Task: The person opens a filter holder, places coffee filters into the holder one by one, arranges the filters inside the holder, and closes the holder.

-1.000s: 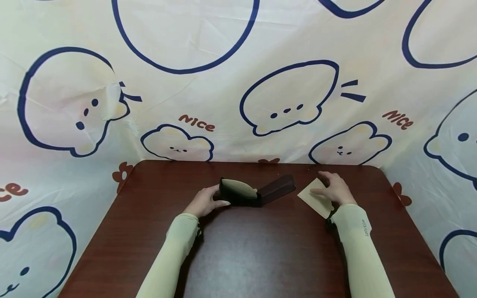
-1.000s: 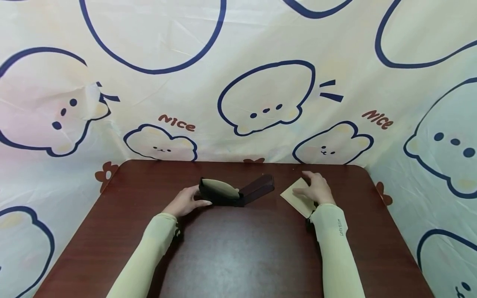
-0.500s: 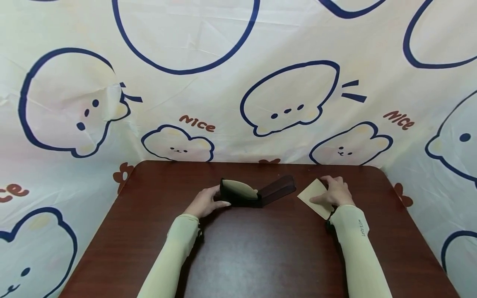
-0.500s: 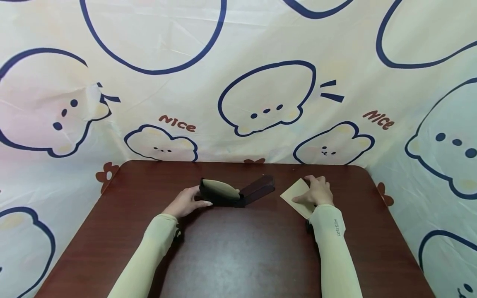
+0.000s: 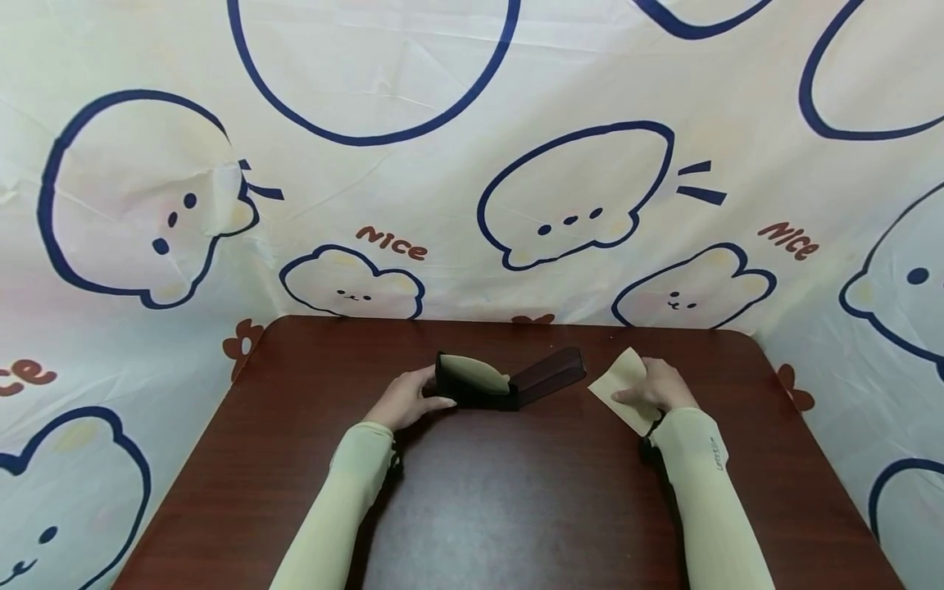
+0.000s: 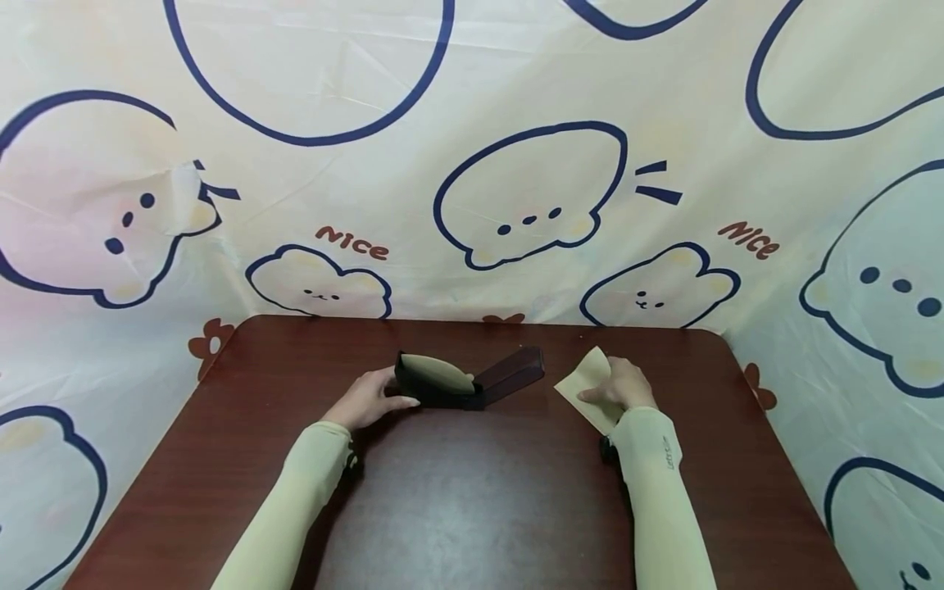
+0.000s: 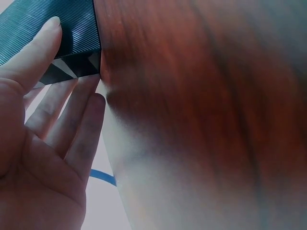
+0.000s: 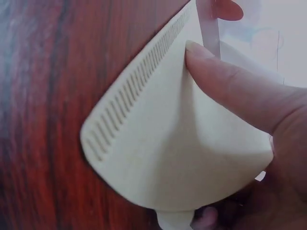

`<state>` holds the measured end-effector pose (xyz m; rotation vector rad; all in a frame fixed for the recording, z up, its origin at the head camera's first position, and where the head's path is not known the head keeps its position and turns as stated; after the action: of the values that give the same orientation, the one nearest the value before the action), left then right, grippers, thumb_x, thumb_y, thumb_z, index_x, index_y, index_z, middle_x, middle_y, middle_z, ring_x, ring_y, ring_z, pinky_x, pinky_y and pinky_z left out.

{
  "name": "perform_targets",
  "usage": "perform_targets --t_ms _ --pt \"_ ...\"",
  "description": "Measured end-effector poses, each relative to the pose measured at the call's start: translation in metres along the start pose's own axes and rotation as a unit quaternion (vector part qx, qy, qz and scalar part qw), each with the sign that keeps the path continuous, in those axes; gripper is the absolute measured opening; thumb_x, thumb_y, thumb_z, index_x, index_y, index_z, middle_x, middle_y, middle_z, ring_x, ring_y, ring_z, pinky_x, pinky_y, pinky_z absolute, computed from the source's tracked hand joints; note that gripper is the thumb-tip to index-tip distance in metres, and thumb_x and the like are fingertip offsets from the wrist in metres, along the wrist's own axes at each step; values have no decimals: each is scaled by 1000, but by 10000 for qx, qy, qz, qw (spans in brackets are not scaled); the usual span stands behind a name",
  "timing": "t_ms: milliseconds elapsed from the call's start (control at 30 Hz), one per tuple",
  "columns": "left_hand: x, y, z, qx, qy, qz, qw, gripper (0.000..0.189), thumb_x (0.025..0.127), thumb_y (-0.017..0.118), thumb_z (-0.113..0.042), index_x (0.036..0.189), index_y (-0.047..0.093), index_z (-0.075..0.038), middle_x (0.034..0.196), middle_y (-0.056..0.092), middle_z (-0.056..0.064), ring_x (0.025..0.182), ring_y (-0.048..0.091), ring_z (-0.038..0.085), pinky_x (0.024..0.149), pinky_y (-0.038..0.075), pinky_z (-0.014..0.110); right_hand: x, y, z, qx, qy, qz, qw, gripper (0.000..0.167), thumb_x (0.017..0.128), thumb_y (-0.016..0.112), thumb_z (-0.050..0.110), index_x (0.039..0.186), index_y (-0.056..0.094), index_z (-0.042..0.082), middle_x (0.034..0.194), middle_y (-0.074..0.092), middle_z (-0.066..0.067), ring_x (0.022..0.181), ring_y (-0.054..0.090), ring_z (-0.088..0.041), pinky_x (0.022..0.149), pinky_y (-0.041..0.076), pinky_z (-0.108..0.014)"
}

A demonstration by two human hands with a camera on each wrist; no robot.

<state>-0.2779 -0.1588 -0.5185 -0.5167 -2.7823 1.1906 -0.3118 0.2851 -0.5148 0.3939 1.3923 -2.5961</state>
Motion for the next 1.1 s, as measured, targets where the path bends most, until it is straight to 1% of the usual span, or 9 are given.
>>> perform_targets --t_ms 67,200,333,433,567,667,800,967,1100 --pt "0 0 0 4 1 -2 10000 47 93 79 -33 137 63 -27 121 73 1 118 67 25 102 53 50 -1 0 1 -26 23 -4 10000 97 81 89 32 149 38 -15 131 57 -36 105 62 -45 87 57 -56" --pt "0 0 -1 -9 -25 -1 10000 48 93 79 -33 138 63 -27 123 73 2 119 67 25 103 52 50 -2 0 0 -52 -54 15 10000 84 86 83 25 147 41 -13 128 59 -35 102 65 -44 80 59 -53" --pt "0 0 -1 11 -53 8 10000 49 93 79 -34 139 63 -27 124 72 3 120 66 27 102 52 51 -3 -2 -4 -3 -270 -7 9996 66 92 74 18 144 46 -13 131 59 -36 104 65 -43 83 58 -53" --pt "0 0 -2 44 -78 -5 10000 50 93 78 -35 140 62 -27 124 72 4 119 66 27 101 53 51 -5 -5 -4 114 -430 -28 9990 54 97 66 16 140 51 -14 128 62 -36 98 67 -39 80 58 -49" --pt "0 0 -1 61 -103 -8 9999 51 94 78 -34 141 61 -27 122 73 4 117 67 26 100 53 50 -10 -12 0 355 -475 -53 9982 49 102 60 16 139 52 -15 125 62 -36 93 67 -36 75 58 -44" --pt "0 0 0 64 -109 7 9999 52 94 78 -34 142 61 -27 123 72 4 118 67 26 100 53 50 -13 -20 5 356 -569 -251 9974 48 104 59 19 138 54 -13 126 62 -35 95 66 -35 76 57 -44" --pt "0 0 0 68 -106 -5 9999 52 93 79 -35 142 61 -27 125 72 5 119 66 27 101 53 50 -20 -33 15 191 -893 -665 9936 43 105 59 23 132 59 -10 121 65 -31 93 65 -34 76 55 -43" --pt "-1 -1 -1 71 -109 -24 9999 54 93 79 -35 143 60 -26 124 72 5 119 66 28 101 53 51 -33 -50 30 431 -1120 -1071 9870 43 107 57 26 129 60 -10 111 67 -30 82 64 -31 66 52 -36" --pt "0 0 -1 49 -115 -9 9999 53 93 79 -35 142 60 -27 124 72 5 119 66 27 101 53 51 -42 -62 40 697 -1283 -1449 9786 39 107 58 28 118 63 -8 104 67 -29 75 62 -28 60 51 -34"
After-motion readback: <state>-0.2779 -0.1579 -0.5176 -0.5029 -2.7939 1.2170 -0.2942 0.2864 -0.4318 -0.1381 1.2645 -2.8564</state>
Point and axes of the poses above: each hand's wrist, its own x-axis towards the middle knuckle, its own y-axis out of the palm, z = x × y, the point moved 4 cm from there along x, towards the middle knuckle
